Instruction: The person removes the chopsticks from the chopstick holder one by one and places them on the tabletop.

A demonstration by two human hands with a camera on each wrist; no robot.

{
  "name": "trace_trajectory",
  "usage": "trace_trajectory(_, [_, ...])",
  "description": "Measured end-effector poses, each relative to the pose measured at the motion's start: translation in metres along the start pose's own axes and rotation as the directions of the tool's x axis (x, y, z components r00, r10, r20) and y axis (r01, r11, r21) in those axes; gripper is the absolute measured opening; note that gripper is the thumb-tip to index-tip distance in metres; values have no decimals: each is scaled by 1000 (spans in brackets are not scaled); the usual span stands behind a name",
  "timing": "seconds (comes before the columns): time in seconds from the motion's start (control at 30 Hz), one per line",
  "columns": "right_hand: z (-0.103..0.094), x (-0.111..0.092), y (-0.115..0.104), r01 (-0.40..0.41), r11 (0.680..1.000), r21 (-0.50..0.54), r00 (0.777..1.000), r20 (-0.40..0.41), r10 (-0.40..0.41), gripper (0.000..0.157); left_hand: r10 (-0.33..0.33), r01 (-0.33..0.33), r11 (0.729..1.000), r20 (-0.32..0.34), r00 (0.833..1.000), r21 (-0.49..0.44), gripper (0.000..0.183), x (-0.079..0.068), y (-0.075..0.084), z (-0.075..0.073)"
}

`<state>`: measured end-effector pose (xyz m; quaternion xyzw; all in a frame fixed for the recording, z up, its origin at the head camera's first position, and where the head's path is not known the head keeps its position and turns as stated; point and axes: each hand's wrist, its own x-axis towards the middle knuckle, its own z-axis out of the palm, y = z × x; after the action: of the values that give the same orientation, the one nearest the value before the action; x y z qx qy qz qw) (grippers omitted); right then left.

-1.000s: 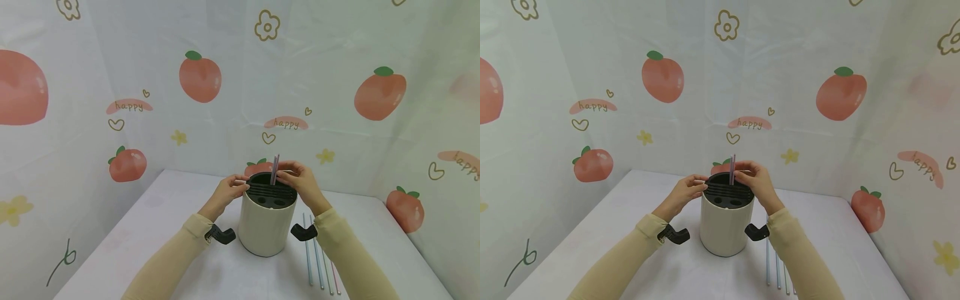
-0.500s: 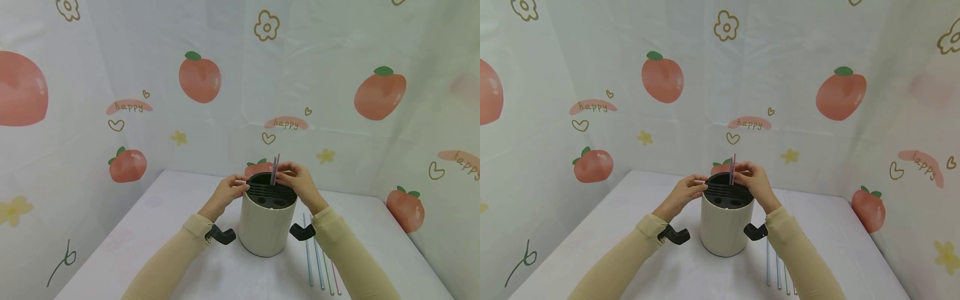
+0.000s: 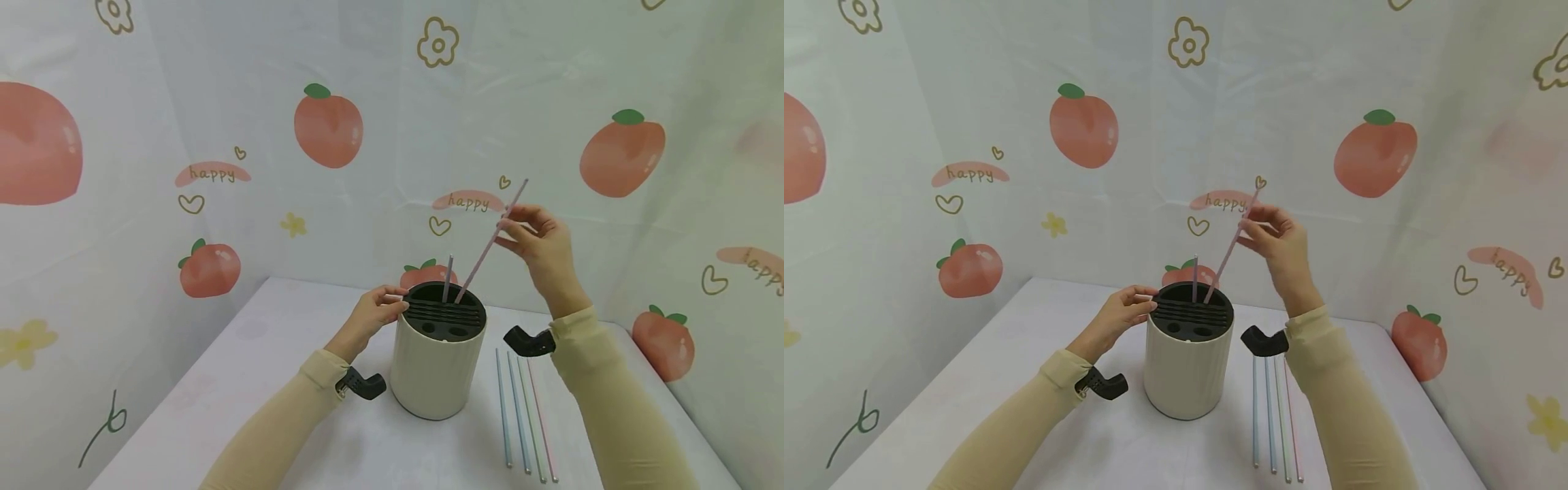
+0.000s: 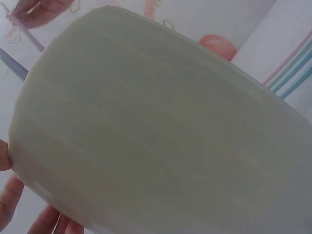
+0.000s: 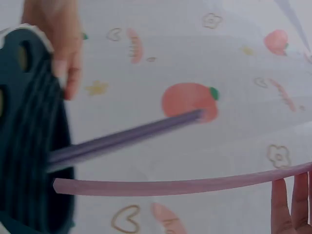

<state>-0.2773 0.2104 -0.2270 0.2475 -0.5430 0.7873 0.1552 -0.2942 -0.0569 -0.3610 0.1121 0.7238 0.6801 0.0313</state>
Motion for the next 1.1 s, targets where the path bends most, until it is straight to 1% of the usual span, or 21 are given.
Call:
trace_trajectory(0.07, [-4,2,-12,34,998,58,998,-53,-31,15,5,-5,1000,-4,1000,1,31,0,-1,0])
trace_trajectory(0.17, [-13,0,-26,57,988,141,989,-146,-36,16,5,-5,1000,-9,1000,4,31,0,-1,0])
trace_trajectory(0.27, [-29,-6,-31,45,981,190,978,-208,-5,18,-3,3,1000,-10,1000,3,31,1,-1,-1])
trace_trajectory(0.33, [-43,-13,-30,12,980,198,975,-220,32,18,-5,5,1000,-4,1000,0,31,1,-1,-2])
trace_trajectory(0.4, [-60,-21,-24,-39,984,171,973,-219,77,17,-5,5,1000,5,1000,-2,32,0,0,-2])
trace_trajectory(0.47, [-79,-33,-14,-105,988,117,968,-215,129,16,-4,4,1000,18,1000,-1,32,-2,3,-2])
trace_trajectory(0.5, [-89,-40,-7,-138,988,71,965,-215,150,16,-1,1,1000,25,1000,1,32,-4,7,-2])
trace_trajectory(0.57, [-111,-54,7,-214,977,-3,954,-215,208,16,-1,1,1000,34,999,8,32,-11,15,-1])
trace_trajectory(0.6, [-121,-61,15,-256,966,-40,946,-215,242,17,1,-1,1000,37,999,9,32,-15,20,-1])
trace_trajectory(0.67, [-144,-76,33,-352,928,-124,922,-216,321,19,6,-6,1000,34,999,11,31,-21,27,1])
trace_trajectory(0.7, [-154,-84,42,-406,897,-173,904,-217,368,20,7,-8,1000,30,1000,11,31,-19,26,1])
trace_trajectory(0.73, [-164,-92,50,-462,859,-222,882,-222,416,17,8,-8,1000,25,1000,9,31,-17,22,1])
trace_trajectory(0.77, [-173,-99,58,-515,809,-282,855,-229,465,14,10,-10,1000,19,1000,6,30,-14,18,1])
trace_trajectory(0.8, [-181,-106,65,-562,755,-338,827,-238,510,16,10,-11,1000,16,1000,5,30,-11,14,1])
trace_trajectory(0.83, [-187,-113,72,-603,699,-385,797,-249,551,24,9,-9,1000,11,1000,6,30,-7,9,1])
trace_trajectory(0.9, [-196,-124,81,-667,599,-442,737,-274,618,43,4,-4,1000,5,1000,7,30,0,1,1])
trace_trajectory(0.93, [-199,-128,85,-690,564,-454,711,-285,642,51,2,-2,1000,1,1000,9,30,-1,1,1])
trace_trajectory(0.97, [-200,-132,88,-713,537,-452,687,-297,663,53,1,-1,1000,0,1000,11,30,-1,1,1])
trace_trajectory(1.0, [-202,-134,91,-729,526,-439,671,-304,677,51,-1,1,1000,-2,1000,13,30,-1,1,1])
trace_trajectory(1.07, [-204,-138,96,-750,507,-424,648,-318,692,47,-2,2,1000,-4,1000,12,30,-2,1,1])
trace_trajectory(1.1, [-204,-140,98,-755,503,-421,642,-320,696,45,-2,2,1000,-3,1000,9,30,-2,1,1])
